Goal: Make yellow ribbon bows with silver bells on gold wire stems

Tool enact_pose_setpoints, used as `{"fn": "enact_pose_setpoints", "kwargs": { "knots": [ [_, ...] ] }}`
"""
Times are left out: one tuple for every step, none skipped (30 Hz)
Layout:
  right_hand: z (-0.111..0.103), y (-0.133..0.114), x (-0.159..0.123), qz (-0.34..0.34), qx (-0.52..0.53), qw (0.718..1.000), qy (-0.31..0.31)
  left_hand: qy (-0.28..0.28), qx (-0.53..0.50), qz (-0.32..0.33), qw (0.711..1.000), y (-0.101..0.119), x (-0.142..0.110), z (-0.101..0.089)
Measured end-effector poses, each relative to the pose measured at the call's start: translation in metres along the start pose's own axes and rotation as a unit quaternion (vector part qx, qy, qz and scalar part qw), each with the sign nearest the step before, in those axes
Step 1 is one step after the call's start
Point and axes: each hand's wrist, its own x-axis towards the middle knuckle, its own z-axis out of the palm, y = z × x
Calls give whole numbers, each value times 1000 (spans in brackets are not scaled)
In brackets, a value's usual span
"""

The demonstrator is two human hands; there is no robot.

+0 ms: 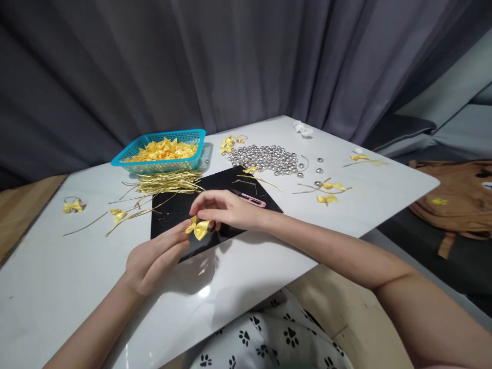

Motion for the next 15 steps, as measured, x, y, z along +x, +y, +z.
{"fn": "enact_pose_setpoints", "kwargs": {
  "knots": [
    [-1, 1, 0, 32, 37, 998, -33, 14, 3, 6, 1000, -1, -2, 0],
    [-2, 3, 1, 56, 67, 994, -59, 8, 18, 8, 1000, -1, -1, -1],
    [-2, 4, 1, 68, 88, 991, -73, 4, 42, 19, 999, 0, 1, -3],
    [-1, 4, 1, 74, 101, 989, -74, -22, 71, 23, 997, 2, 4, -5],
    [-1, 4, 1, 77, 110, 989, -67, -31, 97, 39, 994, 3, 8, -7],
    [0, 4, 1, 83, 120, 988, -60, -22, 119, 57, 991, 5, 12, -9],
    [1, 3, 1, 92, 133, 985, -53, -7, 137, 74, 988, 7, 16, -11],
    [2, 3, 1, 104, 148, 982, -47, -5, 149, 83, 985, 8, 19, -12],
    [3, 2, 1, 116, 163, 979, -42, -1, 155, 93, 983, 8, 21, -12],
    [3, 2, 1, 123, 174, 976, -38, 2, 159, 97, 983, 9, 22, -12],
    [4, 2, 1, 125, 177, 976, -35, 1, 159, 97, 982, 8, 22, -11],
    [4, 2, 1, 123, 175, 976, -34, -2, 158, 96, 983, 8, 21, -11],
    [4, 2, 2, 120, 170, 978, -33, -4, 157, 92, 983, 7, 20, -10],
    [5, 3, 2, 119, 164, 979, -33, -5, 158, 89, 983, 6, 18, -10],
    [5, 3, 2, 118, 162, 979, -30, -4, 161, 87, 983, 5, 16, -9]
  ]
}}
